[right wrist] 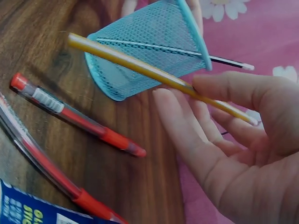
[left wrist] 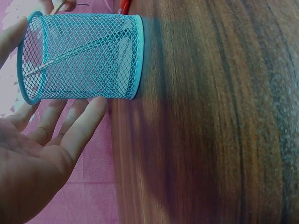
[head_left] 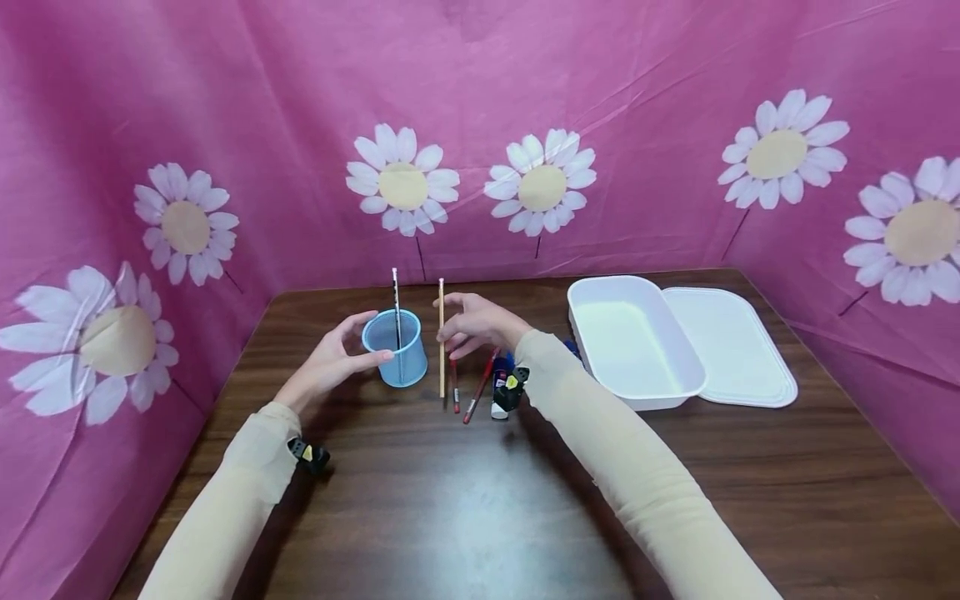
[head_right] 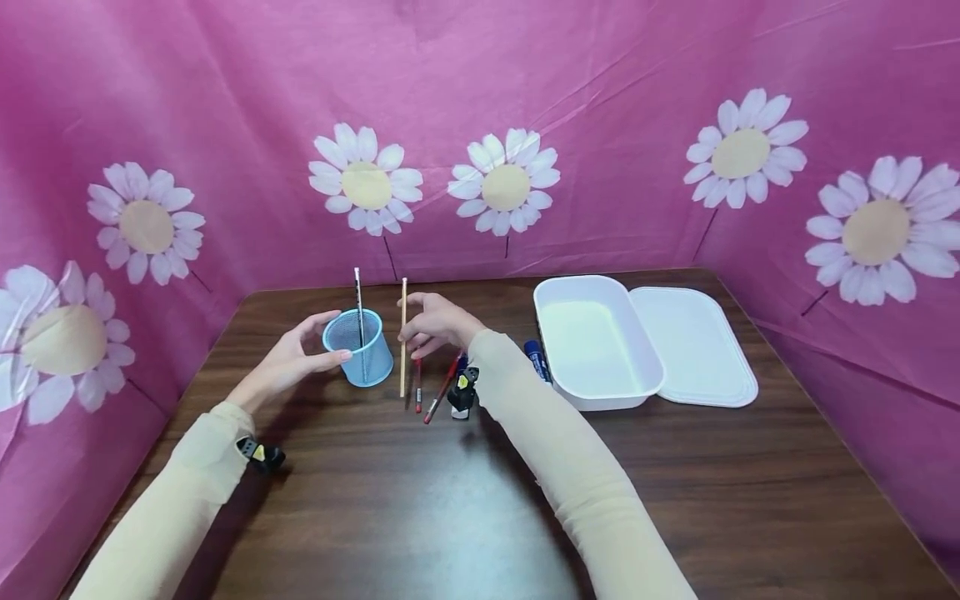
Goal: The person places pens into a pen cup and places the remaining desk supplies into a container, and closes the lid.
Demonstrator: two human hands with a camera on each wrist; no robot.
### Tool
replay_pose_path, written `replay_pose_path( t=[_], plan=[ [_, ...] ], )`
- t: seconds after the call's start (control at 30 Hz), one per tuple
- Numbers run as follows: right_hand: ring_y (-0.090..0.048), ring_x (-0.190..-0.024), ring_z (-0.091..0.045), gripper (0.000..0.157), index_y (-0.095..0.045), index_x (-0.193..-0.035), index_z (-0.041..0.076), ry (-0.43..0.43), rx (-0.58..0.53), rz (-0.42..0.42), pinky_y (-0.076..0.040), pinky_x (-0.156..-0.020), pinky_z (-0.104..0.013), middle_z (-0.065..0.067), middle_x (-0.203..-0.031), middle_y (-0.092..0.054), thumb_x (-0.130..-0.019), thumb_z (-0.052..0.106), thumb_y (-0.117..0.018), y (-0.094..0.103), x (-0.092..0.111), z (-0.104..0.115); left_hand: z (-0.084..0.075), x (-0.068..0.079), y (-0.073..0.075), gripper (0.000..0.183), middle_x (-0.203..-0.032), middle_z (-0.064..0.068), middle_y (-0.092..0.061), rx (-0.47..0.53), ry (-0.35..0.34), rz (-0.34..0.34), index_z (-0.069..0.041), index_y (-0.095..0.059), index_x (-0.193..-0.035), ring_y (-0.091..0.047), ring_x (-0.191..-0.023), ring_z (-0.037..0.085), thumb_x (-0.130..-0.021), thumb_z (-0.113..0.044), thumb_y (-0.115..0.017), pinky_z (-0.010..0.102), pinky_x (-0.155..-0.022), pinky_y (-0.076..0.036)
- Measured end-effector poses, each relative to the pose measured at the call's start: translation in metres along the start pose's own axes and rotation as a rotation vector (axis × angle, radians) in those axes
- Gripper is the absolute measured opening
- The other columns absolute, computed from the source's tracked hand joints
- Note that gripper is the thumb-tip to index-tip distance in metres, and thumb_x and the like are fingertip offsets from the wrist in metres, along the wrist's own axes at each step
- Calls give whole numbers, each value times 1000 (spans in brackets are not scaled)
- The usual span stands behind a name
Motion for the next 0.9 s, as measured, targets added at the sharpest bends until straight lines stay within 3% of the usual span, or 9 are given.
replay_pose_path(
  t=[0.07, 0.17, 0.37, 0.6, 0.9],
  plan=[
    [-70, -87, -33, 59, -43, -147, 6, 5, 35, 43, -52, -93, -60, -37, -129, -57, -93, -3, -66, -6, 1, 4, 10, -1, 4, 84, -139, 18, -53, -5, -1, -10, -14, -34, -157, -49, -124, 34, -89, -29, -82, 30, -88, -51],
    [-70, -93, -37, 46, -51, -138, -1, 12, 93, 84, -55, -90, -57, -33, -126, -60, -96, 5, -68, -11, 4, 10, 13, 1, 7, 86, -138, 15, -54, -11, -11, -20, -15, -35, -157, -50, -124, 31, -87, -33, -83, 31, -91, -50],
    [-66, -105, -46, 26, -63, -119, 1, 29, 135, 127, -60, -84, -51, -21, -111, -69, -98, 15, -70, -18, 13, 26, 15, 0, 7, 87, -137, 12, -55, -11, -17, -24, -15, -36, -156, -50, -124, 28, -86, -37, -83, 37, -98, -47],
    [-65, -108, -47, 23, -69, -110, -1, 92, 223, 177, -62, -81, -44, -24, -108, -72, -96, 16, -73, -24, 26, 46, 13, -4, 5, 87, -139, 13, -54, 14, -17, -15, -13, -35, -156, -49, -127, 29, -87, -35, -83, 41, -102, -45],
    [-71, -99, -37, 34, -64, -121, -7, 132, 149, 169, -59, -87, -50, -31, -117, -67, -100, 19, -68, -22, 27, 56, 15, -7, 2, 85, -143, 17, -51, 11, -14, 1, -11, -32, -157, -47, -129, 32, -90, -26, -81, 38, -100, -45]
  ],
)
Point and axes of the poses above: each hand's wrist, its own x-axis away from the middle knuckle, its own y-axis out of the back of the hand, z = x × y, the point moved 7 cm from there along -x, towards the middle knuckle
